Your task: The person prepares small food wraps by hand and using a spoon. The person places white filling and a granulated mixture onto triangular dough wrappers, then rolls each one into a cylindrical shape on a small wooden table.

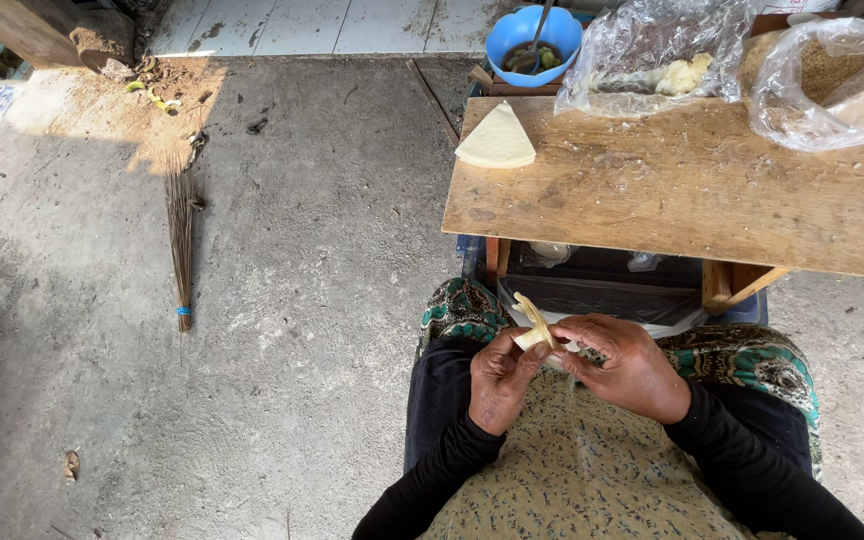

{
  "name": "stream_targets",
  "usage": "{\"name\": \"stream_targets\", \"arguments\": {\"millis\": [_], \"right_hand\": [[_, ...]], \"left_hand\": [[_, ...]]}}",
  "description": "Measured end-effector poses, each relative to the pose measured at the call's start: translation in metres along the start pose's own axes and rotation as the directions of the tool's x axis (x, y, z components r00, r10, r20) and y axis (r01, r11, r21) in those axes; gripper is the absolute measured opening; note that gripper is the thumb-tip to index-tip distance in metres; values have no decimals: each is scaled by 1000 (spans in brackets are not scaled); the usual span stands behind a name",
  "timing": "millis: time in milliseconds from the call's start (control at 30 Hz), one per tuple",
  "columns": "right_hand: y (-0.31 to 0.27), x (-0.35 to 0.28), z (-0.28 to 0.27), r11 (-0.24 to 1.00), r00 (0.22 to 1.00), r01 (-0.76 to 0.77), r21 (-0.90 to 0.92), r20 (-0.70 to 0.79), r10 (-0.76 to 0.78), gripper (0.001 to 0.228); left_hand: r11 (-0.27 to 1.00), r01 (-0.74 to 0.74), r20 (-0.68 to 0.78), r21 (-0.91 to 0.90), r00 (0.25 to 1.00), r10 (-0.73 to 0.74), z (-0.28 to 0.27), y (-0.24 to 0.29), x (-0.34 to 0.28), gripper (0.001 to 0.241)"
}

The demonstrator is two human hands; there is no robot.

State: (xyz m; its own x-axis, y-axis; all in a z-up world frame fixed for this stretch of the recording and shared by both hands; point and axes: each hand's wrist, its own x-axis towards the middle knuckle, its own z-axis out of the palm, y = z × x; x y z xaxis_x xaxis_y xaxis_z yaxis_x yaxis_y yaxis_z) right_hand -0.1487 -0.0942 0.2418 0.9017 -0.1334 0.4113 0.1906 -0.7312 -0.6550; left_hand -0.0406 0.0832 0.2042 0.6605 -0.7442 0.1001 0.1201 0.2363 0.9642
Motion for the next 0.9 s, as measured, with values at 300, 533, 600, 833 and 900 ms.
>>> {"name": "stream_targets", "arguments": {"millis": [300, 533, 600, 833, 900], "right_hand": [[8, 4, -3, 962, 991, -121, 243, 90, 101, 32], [9, 2, -3, 970, 994, 19, 243, 104, -46, 31], [7, 1, 0, 975, 995, 17, 222, 95, -39, 25], [3, 2, -1, 981, 993, -19, 194, 115, -4, 12], [2, 3, -2, 976, 994, -12, 219, 105, -11, 10]], "left_hand": [[992, 38, -51, -122, 998, -45, -6, 0, 3, 25], [848, 135, -26, -513, 985, -173, -10, 2, 8, 23], [818, 157, -14, -553, 980, -198, -9, 5, 9, 24], [886, 120, 25, -448, 992, -122, -6, 11, 8, 26], [932, 87, 35, -352, 996, -80, -3, 10, 7, 32]]}}
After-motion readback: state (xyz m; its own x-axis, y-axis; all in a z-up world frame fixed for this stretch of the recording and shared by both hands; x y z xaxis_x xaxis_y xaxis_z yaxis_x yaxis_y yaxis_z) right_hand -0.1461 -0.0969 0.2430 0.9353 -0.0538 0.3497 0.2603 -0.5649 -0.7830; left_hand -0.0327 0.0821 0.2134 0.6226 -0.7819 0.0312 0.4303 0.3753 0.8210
